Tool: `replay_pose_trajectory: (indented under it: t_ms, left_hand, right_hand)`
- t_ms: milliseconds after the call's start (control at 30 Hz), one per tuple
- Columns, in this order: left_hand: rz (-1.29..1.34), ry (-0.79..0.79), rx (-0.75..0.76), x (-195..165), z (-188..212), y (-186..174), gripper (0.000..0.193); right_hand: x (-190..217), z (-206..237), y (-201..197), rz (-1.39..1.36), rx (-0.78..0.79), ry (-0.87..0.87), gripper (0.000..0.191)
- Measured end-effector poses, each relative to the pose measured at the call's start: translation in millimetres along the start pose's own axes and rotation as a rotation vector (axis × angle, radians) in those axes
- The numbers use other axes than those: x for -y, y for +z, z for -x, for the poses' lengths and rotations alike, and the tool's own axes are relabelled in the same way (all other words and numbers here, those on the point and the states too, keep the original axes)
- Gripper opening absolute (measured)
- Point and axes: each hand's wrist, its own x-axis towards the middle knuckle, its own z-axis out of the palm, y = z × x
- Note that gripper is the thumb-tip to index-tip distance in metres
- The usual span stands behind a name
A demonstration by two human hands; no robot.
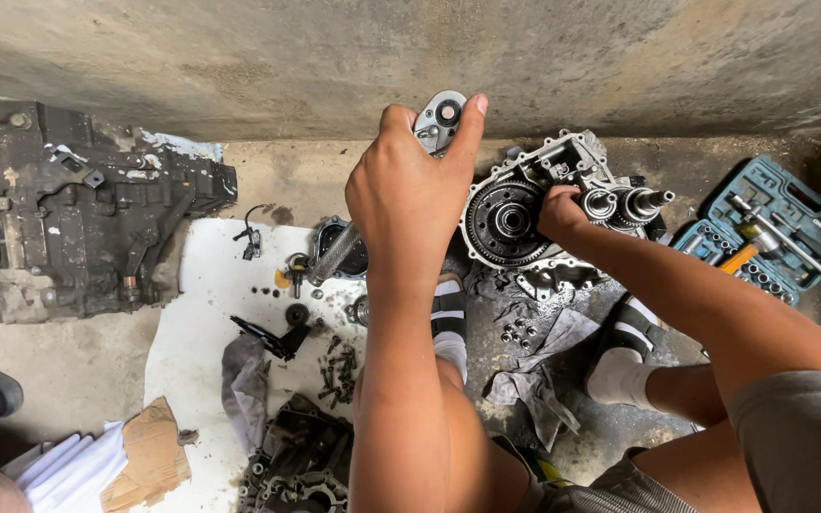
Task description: The person sits on the floor and uses a ratchet wrench to tighten bolts on an engine block. They adjust the internal gears and camshafts by hand, then continue tightening bolts in sequence.
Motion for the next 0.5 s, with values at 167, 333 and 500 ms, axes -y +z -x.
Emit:
replay_pose_trajectory:
  t_ms: [167, 333, 500]
  left_hand:
    - [-0.011, 0.001, 0.009, 0, 0, 1, 0.058]
    - [-0.022, 0.045, -0.023, 1, -1, 4, 0.059]
    - [-0.027, 0.006, 0.036, 1, -4, 9, 0.06]
  right_hand:
    - [2, 17, -18, 0.022, 0.084, 0.095, 0.045]
    - [-4, 44, -12, 0.343, -0.024, -0.124, 0.058]
    - [-8, 30, 0, 0.338, -0.061, -0.143, 0.049]
